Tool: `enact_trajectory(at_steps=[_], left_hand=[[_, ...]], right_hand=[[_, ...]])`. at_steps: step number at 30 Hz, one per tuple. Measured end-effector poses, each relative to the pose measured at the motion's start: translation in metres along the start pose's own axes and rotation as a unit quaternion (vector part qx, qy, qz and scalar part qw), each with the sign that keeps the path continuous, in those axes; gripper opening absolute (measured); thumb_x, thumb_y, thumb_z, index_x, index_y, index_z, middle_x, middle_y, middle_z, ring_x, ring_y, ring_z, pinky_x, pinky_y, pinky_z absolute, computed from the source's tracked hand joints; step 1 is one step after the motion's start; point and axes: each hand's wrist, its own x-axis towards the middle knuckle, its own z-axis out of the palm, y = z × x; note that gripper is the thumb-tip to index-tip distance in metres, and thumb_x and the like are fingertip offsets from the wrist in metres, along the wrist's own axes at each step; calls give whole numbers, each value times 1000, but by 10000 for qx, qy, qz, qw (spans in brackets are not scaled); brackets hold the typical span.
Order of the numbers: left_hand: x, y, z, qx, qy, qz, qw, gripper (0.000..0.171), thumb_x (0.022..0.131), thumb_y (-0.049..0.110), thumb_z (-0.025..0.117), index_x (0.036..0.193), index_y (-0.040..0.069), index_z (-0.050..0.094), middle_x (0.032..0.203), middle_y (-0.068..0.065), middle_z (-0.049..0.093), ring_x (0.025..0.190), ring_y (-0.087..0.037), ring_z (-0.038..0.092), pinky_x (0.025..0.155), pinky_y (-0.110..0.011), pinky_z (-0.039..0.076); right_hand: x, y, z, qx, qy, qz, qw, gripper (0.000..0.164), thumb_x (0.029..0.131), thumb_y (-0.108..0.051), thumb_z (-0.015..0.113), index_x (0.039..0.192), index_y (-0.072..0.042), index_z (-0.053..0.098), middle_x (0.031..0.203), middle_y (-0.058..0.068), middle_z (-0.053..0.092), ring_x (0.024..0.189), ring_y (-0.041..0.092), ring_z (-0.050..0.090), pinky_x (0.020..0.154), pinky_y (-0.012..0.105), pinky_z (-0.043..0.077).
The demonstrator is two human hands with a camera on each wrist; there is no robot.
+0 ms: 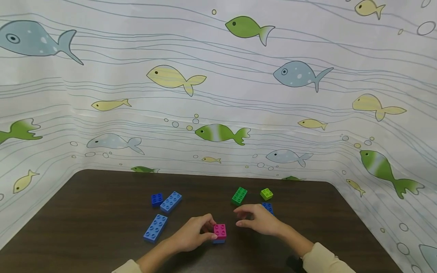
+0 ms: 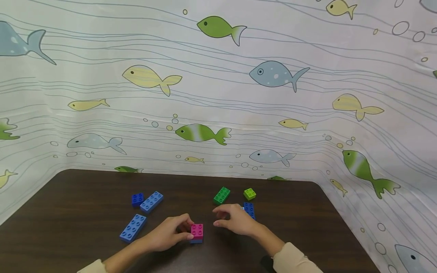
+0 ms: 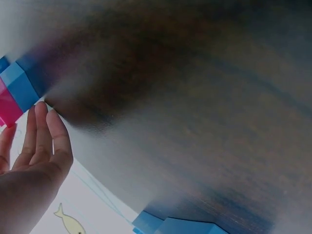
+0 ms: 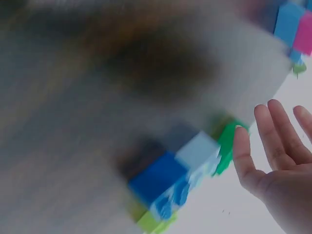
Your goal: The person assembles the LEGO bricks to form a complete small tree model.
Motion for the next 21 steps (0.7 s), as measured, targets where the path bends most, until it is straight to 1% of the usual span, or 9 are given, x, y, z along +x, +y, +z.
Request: enact_trajectory(at_steps=[3, 5, 7, 10, 13, 15, 17, 21], left_hand=[[0, 0, 0, -43, -19, -42, 10000, 18, 86, 19, 64, 98, 9, 54, 91, 0, 62, 82, -10, 58, 70, -25, 48], [0, 0, 0, -82, -39, -51, 9999, 18, 86, 18, 64, 98, 9, 54, 90, 0, 62, 82, -10, 58, 70, -24, 47], [0, 1, 0, -99, -45, -59, 9999, 18, 86, 18, 64, 98, 9, 54, 90, 0, 62, 82, -10, 58, 70, -24, 47], [-1, 1, 0, -99, -44, -48, 9999, 18, 86, 18, 64, 98, 9, 54, 90, 0, 62, 82, -11, 59, 70, -24, 47], [-1, 1, -1, -106, -34, -31, 9999, 18, 86, 18, 64, 98, 8, 54, 91, -1, 63, 82, -12, 59, 70, -25, 47], [-1, 1, -1, -111, -38, -42, 9999, 18, 86, 18, 64, 98, 8, 54, 91, -1, 63, 82, -12, 59, 70, -25, 47], [-1, 1, -1, -118, -43, -57, 9999, 18, 86, 18, 64, 99, 8, 54, 91, -1, 63, 82, -13, 59, 70, -25, 47], [-1, 1, 0, -136, -60, -91, 9998, 19, 86, 18, 64, 99, 8, 54, 91, -2, 63, 83, -14, 59, 71, -25, 48]], right_hand=[[-5, 8, -13, -162, 232, 105, 9995, 33, 84, -24, 67, 107, 0, 62, 91, 6, 63, 82, 12, 55, 65, 25, 46], [-9, 14, -20, -215, 356, 211, 9989, 33, 83, -23, 68, 106, 1, 62, 90, 5, 62, 81, 11, 54, 65, 25, 46], [-13, 20, -26, -245, 447, 331, 9982, 34, 82, -22, 68, 107, 1, 61, 91, 6, 61, 82, 14, 54, 66, 27, 47], [-18, 28, -32, -316, 534, 511, 9968, 36, 82, -21, 69, 109, 1, 60, 98, 8, 61, 87, 21, 55, 71, 34, 48], [-21, 34, -33, -454, 615, 600, 9953, 37, 80, -19, 70, 110, 2, 60, 103, 11, 60, 92, 28, 54, 74, 43, 47], [-22, 37, -33, -513, 666, 648, 9944, 37, 80, -17, 71, 110, 2, 60, 104, 12, 59, 92, 30, 53, 75, 46, 46], [-23, 38, -31, -565, 719, 717, 9932, 37, 79, -16, 71, 110, 2, 60, 104, 11, 58, 93, 30, 52, 75, 47, 44], [-23, 39, -28, -681, 848, 959, 9894, 36, 77, -17, 73, 109, -3, 62, 103, 7, 57, 96, 28, 48, 79, 52, 36]])
